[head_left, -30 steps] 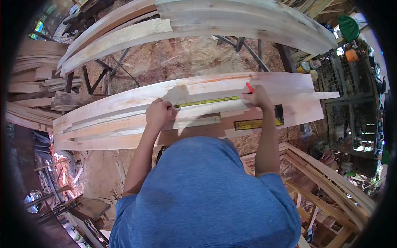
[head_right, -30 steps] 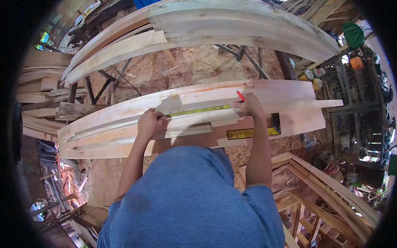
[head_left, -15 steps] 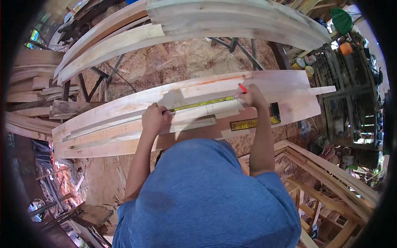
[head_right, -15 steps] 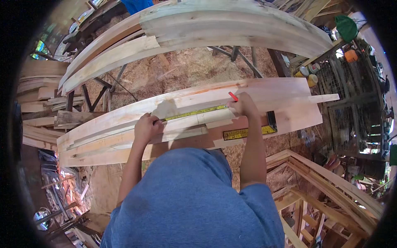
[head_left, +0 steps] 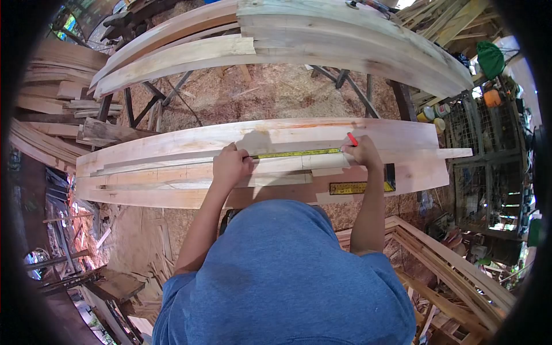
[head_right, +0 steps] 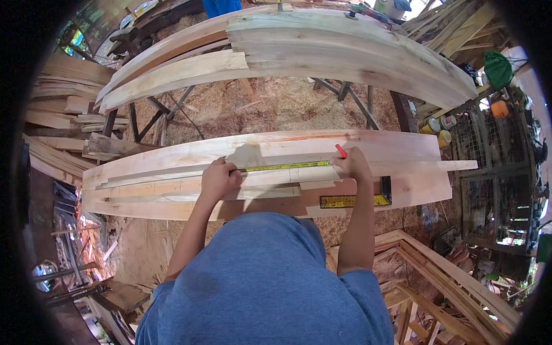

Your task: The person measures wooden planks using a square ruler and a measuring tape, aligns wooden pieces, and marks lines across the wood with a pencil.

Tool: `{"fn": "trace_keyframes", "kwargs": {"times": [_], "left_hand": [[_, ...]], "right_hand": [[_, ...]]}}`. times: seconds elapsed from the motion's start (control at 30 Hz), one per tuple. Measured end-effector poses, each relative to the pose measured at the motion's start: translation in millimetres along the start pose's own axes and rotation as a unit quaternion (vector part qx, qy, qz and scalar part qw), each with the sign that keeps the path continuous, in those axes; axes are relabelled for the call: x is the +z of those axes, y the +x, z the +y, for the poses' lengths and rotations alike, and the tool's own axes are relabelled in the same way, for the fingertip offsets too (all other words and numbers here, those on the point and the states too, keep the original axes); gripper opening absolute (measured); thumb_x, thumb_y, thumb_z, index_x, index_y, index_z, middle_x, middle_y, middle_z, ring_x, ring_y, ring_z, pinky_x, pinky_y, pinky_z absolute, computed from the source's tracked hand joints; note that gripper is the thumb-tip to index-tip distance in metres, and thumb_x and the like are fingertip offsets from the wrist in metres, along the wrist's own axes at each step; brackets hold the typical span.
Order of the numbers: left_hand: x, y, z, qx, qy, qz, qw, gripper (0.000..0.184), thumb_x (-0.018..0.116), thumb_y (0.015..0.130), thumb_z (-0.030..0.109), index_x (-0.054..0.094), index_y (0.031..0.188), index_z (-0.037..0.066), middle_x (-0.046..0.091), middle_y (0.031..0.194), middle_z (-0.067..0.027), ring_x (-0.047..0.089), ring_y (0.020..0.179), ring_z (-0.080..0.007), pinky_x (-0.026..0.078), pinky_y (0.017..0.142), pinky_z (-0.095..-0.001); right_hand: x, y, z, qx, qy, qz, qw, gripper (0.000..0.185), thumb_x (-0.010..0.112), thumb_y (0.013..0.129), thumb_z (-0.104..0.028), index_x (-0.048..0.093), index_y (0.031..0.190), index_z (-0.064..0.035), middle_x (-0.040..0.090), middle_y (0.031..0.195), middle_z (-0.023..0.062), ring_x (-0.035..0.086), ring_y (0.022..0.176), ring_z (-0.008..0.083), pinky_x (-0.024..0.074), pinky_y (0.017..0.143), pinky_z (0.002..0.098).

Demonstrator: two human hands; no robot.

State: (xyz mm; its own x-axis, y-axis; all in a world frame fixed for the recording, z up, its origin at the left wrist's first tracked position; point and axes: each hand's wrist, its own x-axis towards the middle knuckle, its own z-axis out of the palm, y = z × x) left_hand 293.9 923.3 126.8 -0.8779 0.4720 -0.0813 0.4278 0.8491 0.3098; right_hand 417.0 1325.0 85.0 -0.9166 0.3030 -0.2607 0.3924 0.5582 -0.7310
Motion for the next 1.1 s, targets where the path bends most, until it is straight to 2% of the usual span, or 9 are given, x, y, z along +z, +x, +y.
{"fn": "trace_keyframes", "kwargs": {"times": [0.13, 0.33, 0.5, 0.57, 0.67, 0.73, 0.8, 0.97, 1.1], "left_hand": [[-4, -1, 3, -0.002, -0.011, -0.012, 1.000, 0.026, 0.069, 0.080, 0.034, 0.078, 0.087, 0.010, 0.067, 0.093, -0.0192, 0.066, 0.092, -0.0367, 0.055, 0.080, -0.0490], [-6, 0, -1, 0.013, -0.031, -0.016, 0.999, 0.033, 0.070, 0.079, 0.041, 0.078, 0.086, 0.010, 0.066, 0.090, -0.0206, 0.065, 0.092, -0.0389, 0.054, 0.079, -0.0502], [-24, 25, 0, -0.068, -0.061, -0.165, 0.982, 0.040, 0.070, 0.085, 0.049, 0.079, 0.090, 0.010, 0.070, 0.101, -0.0209, 0.069, 0.097, -0.0379, 0.055, 0.083, -0.0485], [-28, 52, -10, -0.007, -0.046, -0.081, 0.996, 0.056, 0.076, 0.081, 0.054, 0.073, 0.106, 0.004, 0.071, 0.105, -0.0241, 0.068, 0.100, -0.0407, 0.055, 0.086, -0.0487], [-70, 117, 5, 0.035, -0.041, 0.001, 0.999, 0.076, 0.082, 0.076, 0.055, 0.059, 0.121, -0.003, 0.067, 0.110, -0.0252, 0.065, 0.104, -0.0441, 0.053, 0.086, -0.0506], [-90, 176, 13, 0.150, -0.068, 0.173, 0.971, 0.074, 0.082, 0.075, 0.052, 0.058, 0.120, -0.001, 0.064, 0.113, -0.0243, 0.062, 0.105, -0.0440, 0.053, 0.086, -0.0507], [-114, 236, 30, 0.159, -0.044, 0.225, 0.960, 0.073, 0.087, 0.072, 0.046, 0.057, 0.121, 0.001, 0.063, 0.111, -0.0238, 0.061, 0.108, -0.0409, 0.050, 0.090, -0.0471], [-156, 365, 76, 0.247, 0.017, 0.280, 0.927, 0.063, 0.083, 0.078, 0.043, 0.058, 0.115, -0.001, 0.064, 0.109, -0.0207, 0.063, 0.101, -0.0397, 0.052, 0.084, -0.0474], [-130, 423, 83, 0.194, 0.099, 0.243, 0.945, 0.058, 0.068, 0.089, 0.051, 0.061, 0.117, 0.000, 0.062, 0.118, -0.0191, 0.057, 0.118, -0.0372, 0.049, 0.095, -0.0534]], "right_hand": [[5, 4, 10, 0.002, -0.051, 0.011, 0.999, 0.027, 0.077, 0.077, -0.021, 0.072, 0.084, 0.0042, 0.066, 0.068, 0.0196, 0.061, 0.059, 0.0229, 0.0496, 0.064, 0.0394], [5, 4, 12, -0.084, -0.016, 0.021, 0.996, 0.034, 0.072, 0.078, -0.030, 0.068, 0.068, 0.0027, 0.056, 0.055, 0.0237, 0.056, 0.049, 0.0386, 0.0473, 0.057, 0.0463], [23, -1, 14, 0.007, -0.033, 0.150, 0.988, 0.032, 0.071, 0.085, -0.031, 0.069, 0.080, 0.0007, 0.065, 0.074, 0.0257, 0.064, 0.070, 0.0439, 0.0496, 0.066, 0.0503], [42, -7, 18, -0.037, -0.024, 0.295, 0.955, 0.036, 0.069, 0.089, -0.031, 0.062, 0.075, 0.0013, 0.060, 0.066, 0.0215, 0.061, 0.065, 0.0397, 0.0454, 0.061, 0.0483], [55, -22, -9, -0.015, -0.062, 0.341, 0.938, 0.020, 0.067, 0.089, -0.022, 0.064, 0.083, -0.0036, 0.060, 0.077, 0.0186, 0.061, 0.074, 0.0396, 0.0469, 0.066, 0.0493], [61, -29, -24, -0.046, -0.092, 0.357, 0.928, 0.012, 0.065, 0.088, -0.017, 0.065, 0.085, -0.0057, 0.060, 0.082, 0.0166, 0.062, 0.078, 0.0383, 0.0477, 0.067, 0.0489], [68, -32, -33, -0.041, -0.099, 0.389, 0.915, 0.007, 0.065, 0.086, -0.014, 0.065, 0.084, -0.0070, 0.059, 0.084, 0.0149, 0.061, 0.080, 0.0373, 0.0478, 0.068, 0.0488], [75, -33, -42, -0.020, -0.125, 0.429, 0.894, 0.003, 0.067, 0.083, -0.010, 0.065, 0.083, -0.0077, 0.058, 0.085, 0.0126, 0.060, 0.083, 0.0360, 0.0470, 0.068, 0.0490], [75, -32, -47, -0.009, -0.118, 0.441, 0.890, 0.003, 0.067, 0.082, -0.011, 0.066, 0.082, -0.0083, 0.060, 0.085, 0.0116, 0.061, 0.082, 0.0348, 0.0478, 0.068, 0.0484]]}}
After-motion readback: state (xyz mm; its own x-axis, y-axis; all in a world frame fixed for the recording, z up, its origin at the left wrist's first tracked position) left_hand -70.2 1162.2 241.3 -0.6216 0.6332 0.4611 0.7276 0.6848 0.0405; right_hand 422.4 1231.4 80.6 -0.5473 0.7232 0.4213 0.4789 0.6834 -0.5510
